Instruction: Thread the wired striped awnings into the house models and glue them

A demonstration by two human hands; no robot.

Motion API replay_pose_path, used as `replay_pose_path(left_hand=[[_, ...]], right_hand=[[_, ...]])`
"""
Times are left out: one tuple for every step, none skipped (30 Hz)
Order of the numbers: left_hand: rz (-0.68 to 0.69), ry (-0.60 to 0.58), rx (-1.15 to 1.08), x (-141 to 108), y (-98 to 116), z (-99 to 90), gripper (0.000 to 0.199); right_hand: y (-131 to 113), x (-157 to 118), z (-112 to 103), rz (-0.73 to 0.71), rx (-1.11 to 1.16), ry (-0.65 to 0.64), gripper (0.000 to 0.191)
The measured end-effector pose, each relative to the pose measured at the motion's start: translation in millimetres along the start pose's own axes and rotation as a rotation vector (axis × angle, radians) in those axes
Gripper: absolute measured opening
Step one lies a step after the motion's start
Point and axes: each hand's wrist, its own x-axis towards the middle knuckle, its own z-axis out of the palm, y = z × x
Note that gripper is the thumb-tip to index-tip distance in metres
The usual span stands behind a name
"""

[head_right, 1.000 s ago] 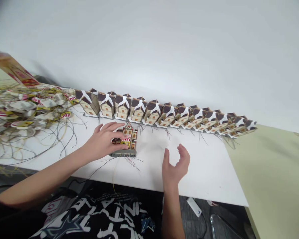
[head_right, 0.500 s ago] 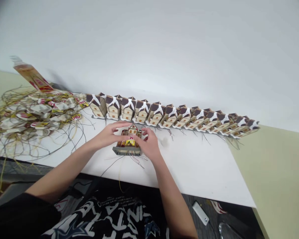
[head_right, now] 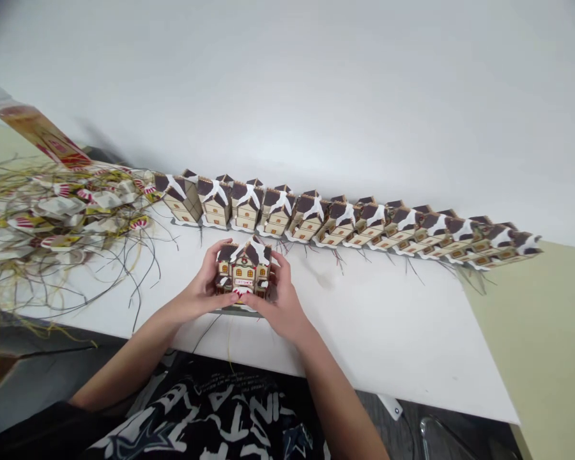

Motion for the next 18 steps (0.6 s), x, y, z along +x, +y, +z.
replay_pose_path(left_hand=[[0.017, 0.001, 0.013, -1, -2, -0.8, 0.096], [0.029, 0.004, 0.026, -2, -3, -1.5, 0.097], [0.038, 0.005, 0.034, -2, -4, -2.0, 0.099], [0.045, 0.005, 0.036, -2, -5, -2.3, 0.1], [0.047, 0.005, 0.033, -2, -6, -2.5, 0.101], [0.045, 0.003, 0.026, -3, -7, -2.6, 0.101], [0.043, 0.003, 0.016, -3, -8, -2.6, 0.101], [0.042, 0.004, 0.008, -3, -10, -2.6, 0.101], [0.042, 0.006, 0.007, -3, -11, -2.6, 0.1], [0.046, 0.012, 0.013, -3, -12, -2.6, 0.099], [0.053, 0.021, 0.026, -4, -13, -2.5, 0.098], [0.062, 0.032, 0.043, -4, -14, -2.4, 0.096], [0.072, 0.044, 0.063, -3, -15, -2.2, 0.094], [0.08, 0.054, 0.079, -3, -14, -2.0, 0.092], [0.083, 0.06, 0.089, -3, -14, -1.7, 0.091], [0.081, 0.061, 0.095, -3, -14, -1.3, 0.091], [0.075, 0.059, 0.098, -2, -13, -0.9, 0.091], [0.068, 0.06, 0.099, -2, -12, -0.5, 0.092]], right_hand=[[1, -1, 2, -0.011, 0.022, -0.015, 0.096], [3, -1, 3, -0.019, 0.032, -0.023, 0.097], [4, -1, 4, -0.027, 0.032, -0.029, 0.097], [4, 0, 5, -0.036, 0.03, -0.037, 0.095], [5, 0, 6, -0.044, 0.027, -0.044, 0.091], [5, 0, 7, -0.052, 0.023, -0.051, 0.088], [6, 0, 7, -0.058, 0.02, -0.055, 0.087], [7, 0, 8, -0.061, 0.02, -0.06, 0.087], [7, 0, 8, -0.06, 0.022, -0.064, 0.088], [8, 0, 9, -0.057, 0.024, -0.067, 0.088], [9, -1, 9, -0.054, 0.025, -0.072, 0.087], [9, -1, 10, -0.056, 0.023, -0.077, 0.086], [10, -1, 10, -0.061, 0.019, -0.08, 0.085], [10, -1, 10, -0.068, 0.012, -0.081, 0.084], [10, -1, 11, -0.073, 0.005, -0.083, 0.084], [10, -1, 11, -0.076, -0.002, -0.085, 0.084], [10, -1, 11, -0.076, -0.01, -0.083, 0.084], [10, -1, 12, -0.073, -0.017, -0.079, 0.084]])
